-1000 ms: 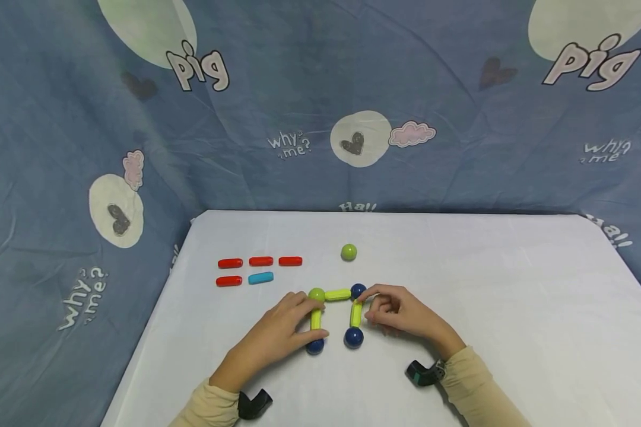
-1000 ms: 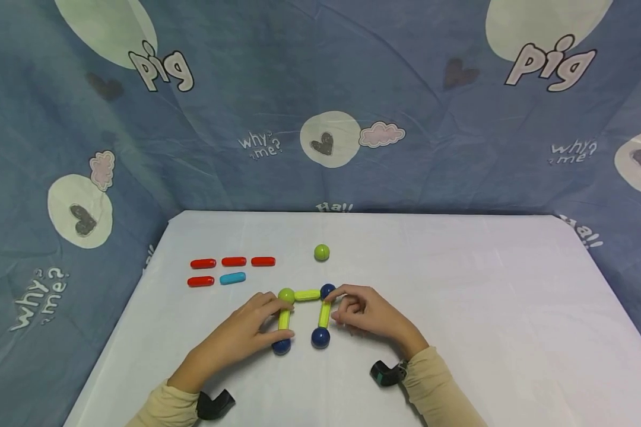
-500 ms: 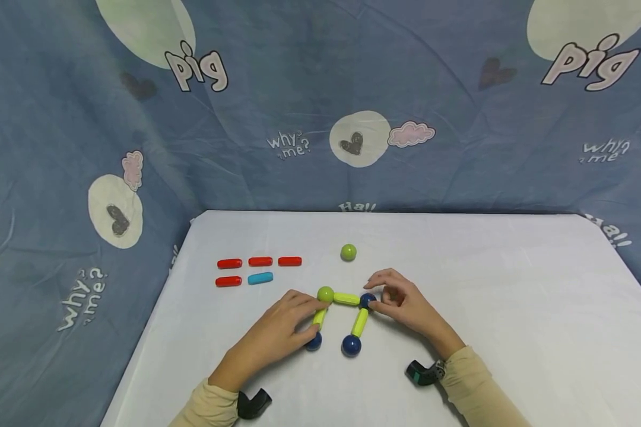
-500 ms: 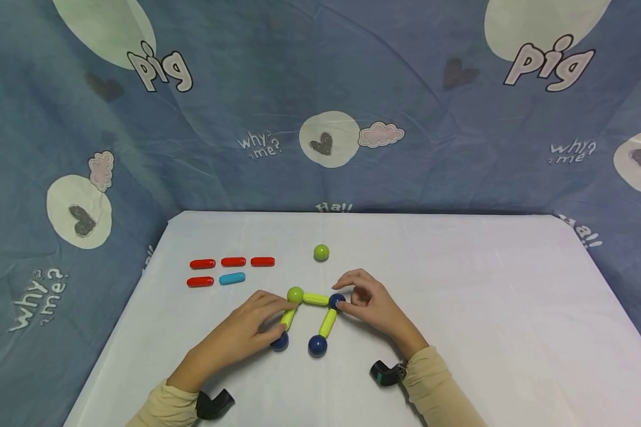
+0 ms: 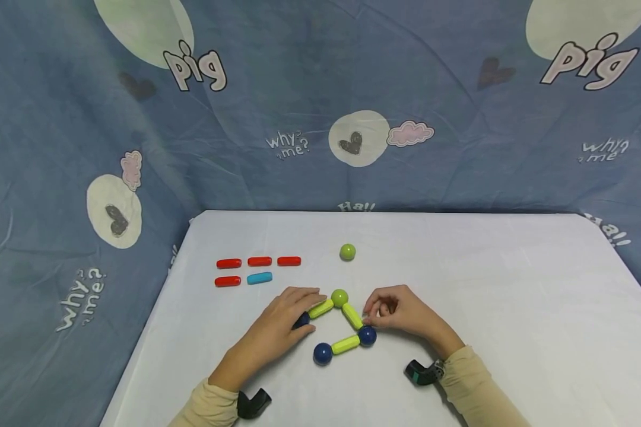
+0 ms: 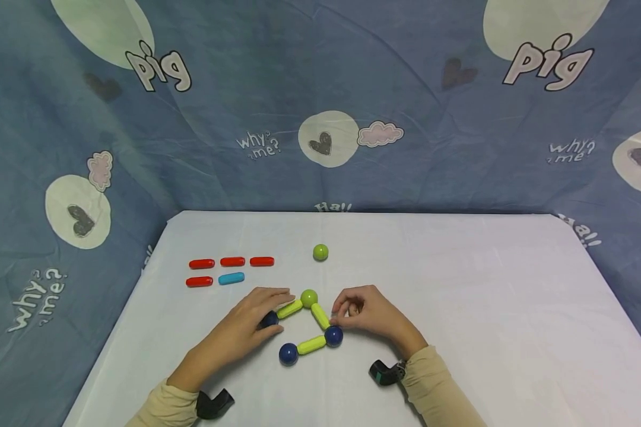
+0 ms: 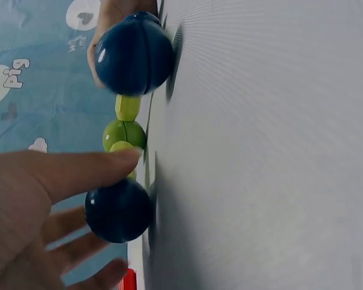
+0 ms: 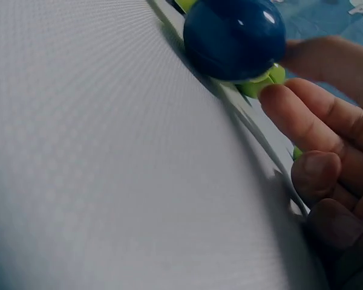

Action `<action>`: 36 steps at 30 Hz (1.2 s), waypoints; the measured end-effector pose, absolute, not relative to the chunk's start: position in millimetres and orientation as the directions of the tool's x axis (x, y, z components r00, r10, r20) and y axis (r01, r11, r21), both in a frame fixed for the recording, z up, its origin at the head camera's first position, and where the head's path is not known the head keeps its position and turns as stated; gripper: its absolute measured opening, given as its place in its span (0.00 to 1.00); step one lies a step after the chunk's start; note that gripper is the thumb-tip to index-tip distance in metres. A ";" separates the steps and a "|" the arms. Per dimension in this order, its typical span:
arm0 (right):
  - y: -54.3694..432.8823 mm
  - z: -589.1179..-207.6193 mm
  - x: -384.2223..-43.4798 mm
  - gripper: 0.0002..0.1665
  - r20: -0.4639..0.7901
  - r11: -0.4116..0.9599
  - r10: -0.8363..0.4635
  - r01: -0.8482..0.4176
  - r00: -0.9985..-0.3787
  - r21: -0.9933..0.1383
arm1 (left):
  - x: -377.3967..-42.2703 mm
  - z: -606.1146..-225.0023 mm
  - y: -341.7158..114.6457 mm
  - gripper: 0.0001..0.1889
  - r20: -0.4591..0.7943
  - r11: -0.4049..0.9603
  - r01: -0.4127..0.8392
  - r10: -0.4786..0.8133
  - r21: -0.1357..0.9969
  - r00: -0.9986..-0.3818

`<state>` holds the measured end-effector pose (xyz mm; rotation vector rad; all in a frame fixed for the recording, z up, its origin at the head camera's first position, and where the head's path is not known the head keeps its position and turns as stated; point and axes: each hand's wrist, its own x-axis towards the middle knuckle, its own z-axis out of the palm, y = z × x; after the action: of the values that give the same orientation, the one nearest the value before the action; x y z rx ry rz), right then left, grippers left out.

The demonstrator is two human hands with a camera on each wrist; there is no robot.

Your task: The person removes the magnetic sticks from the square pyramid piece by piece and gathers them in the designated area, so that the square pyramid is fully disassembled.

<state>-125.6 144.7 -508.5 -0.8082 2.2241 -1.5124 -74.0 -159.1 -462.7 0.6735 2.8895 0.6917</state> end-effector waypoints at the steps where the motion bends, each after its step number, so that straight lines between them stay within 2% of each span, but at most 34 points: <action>1: 144.6 -508.6 -125.4 0.10 0.043 0.268 -0.629 -0.269 -0.776 -0.925 | -74.0 -462.4 -158.6 0.31 0.038 0.812 0.386 0.412 0.438 -0.910; 5: 144.1 -509.2 -125.1 0.16 0.068 0.238 -0.661 -0.295 -0.747 -0.926 | -75.4 -462.0 -157.7 0.26 0.119 0.853 0.309 0.286 0.421 -0.951; 9: 144.3 -507.9 -123.6 0.18 0.088 0.222 -0.673 -0.314 -0.735 -0.923 | -76.8 -462.0 -157.6 0.17 0.115 0.823 0.264 0.240 0.503 -0.964; 14: 145.1 -505.9 -122.9 0.17 0.068 0.240 -0.677 -0.307 -0.733 -0.921 | -76.4 -462.6 -156.5 0.10 0.065 0.746 0.309 0.337 0.590 -0.939; 19: 145.3 -505.9 -123.8 0.16 0.075 0.220 -0.698 -0.313 -0.712 -0.924 | -73.5 -464.0 -155.1 0.20 -0.037 0.723 0.390 0.497 0.570 -0.867; 22: 144.2 -505.6 -123.9 0.16 0.068 0.210 -0.717 -0.307 -0.694 -0.928 | -72.3 -465.3 -153.7 0.19 -0.069 0.703 0.428 0.559 0.568 -0.827; 29: 134.8 -499.3 -117.7 0.14 0.015 0.235 -0.780 -0.316 -0.625 -0.919 | -68.7 -466.9 -148.3 0.09 -0.055 0.682 0.461 0.590 0.568 -0.806; 36: 126.3 -492.2 -111.1 0.10 -0.016 0.356 -0.756 -0.390 -0.655 -0.849 | -65.9 -468.3 -142.4 0.09 -0.031 0.693 0.461 0.571 0.555 -0.820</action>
<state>-111.1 126.3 -492.2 -1.0002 2.2168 -1.2218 -65.9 -142.4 -468.3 0.8336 2.7018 0.8044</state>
